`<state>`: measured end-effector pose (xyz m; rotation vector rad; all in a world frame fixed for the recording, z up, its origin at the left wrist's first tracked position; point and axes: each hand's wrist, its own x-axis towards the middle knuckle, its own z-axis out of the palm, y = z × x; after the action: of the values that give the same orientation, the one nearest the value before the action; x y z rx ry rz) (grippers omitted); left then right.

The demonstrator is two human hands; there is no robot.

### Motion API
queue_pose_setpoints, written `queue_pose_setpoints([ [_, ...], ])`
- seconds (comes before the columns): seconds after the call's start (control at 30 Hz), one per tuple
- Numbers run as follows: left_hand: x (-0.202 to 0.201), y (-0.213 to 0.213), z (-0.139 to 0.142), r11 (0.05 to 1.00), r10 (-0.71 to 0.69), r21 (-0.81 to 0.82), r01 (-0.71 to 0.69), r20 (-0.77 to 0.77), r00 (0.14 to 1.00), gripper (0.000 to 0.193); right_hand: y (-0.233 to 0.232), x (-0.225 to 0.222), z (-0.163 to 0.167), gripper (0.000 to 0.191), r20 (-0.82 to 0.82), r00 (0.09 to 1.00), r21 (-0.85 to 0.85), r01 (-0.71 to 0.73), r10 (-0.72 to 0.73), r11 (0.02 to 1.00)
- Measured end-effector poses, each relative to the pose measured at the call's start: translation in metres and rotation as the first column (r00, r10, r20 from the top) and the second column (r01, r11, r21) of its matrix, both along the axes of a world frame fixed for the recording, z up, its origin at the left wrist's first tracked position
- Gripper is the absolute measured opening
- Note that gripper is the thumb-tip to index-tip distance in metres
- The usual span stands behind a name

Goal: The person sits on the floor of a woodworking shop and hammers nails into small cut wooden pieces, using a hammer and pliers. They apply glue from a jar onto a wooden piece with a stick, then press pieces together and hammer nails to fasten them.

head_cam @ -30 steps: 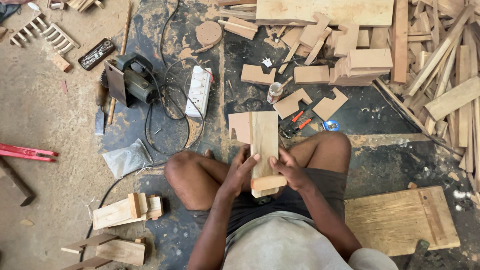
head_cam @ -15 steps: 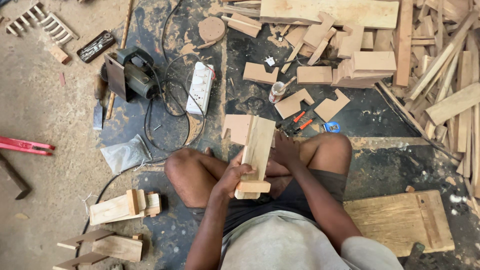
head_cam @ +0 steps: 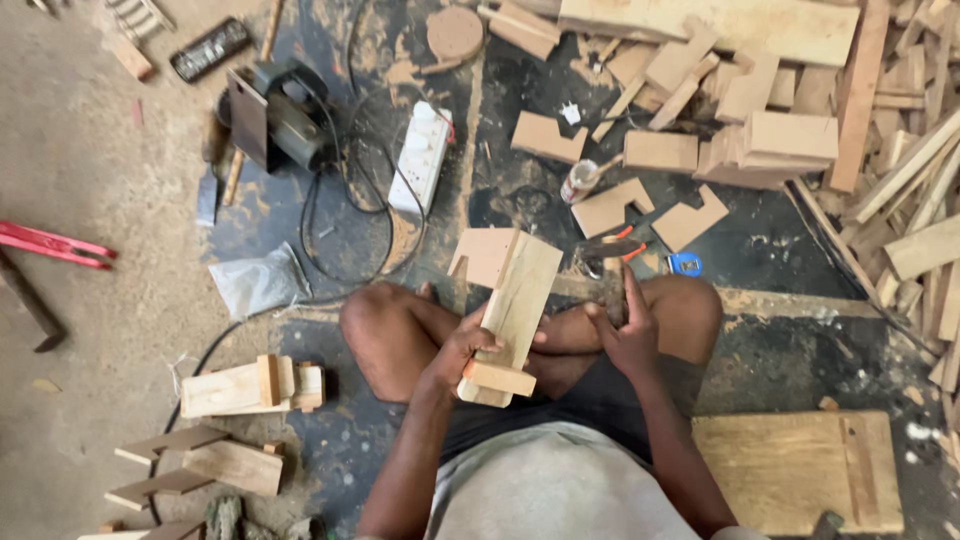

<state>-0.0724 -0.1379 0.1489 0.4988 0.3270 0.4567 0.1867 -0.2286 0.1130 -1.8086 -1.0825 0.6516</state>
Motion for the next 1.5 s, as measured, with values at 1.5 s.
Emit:
queue_pose_setpoints([
  [1.5,0.015,-0.007,-0.004,0.947,0.069,0.321,0.017,-0.254,0.965,0.056,-0.021,-0.027,0.115,0.018,0.6,0.799,0.546,-0.38,-0.031,0.746],
])
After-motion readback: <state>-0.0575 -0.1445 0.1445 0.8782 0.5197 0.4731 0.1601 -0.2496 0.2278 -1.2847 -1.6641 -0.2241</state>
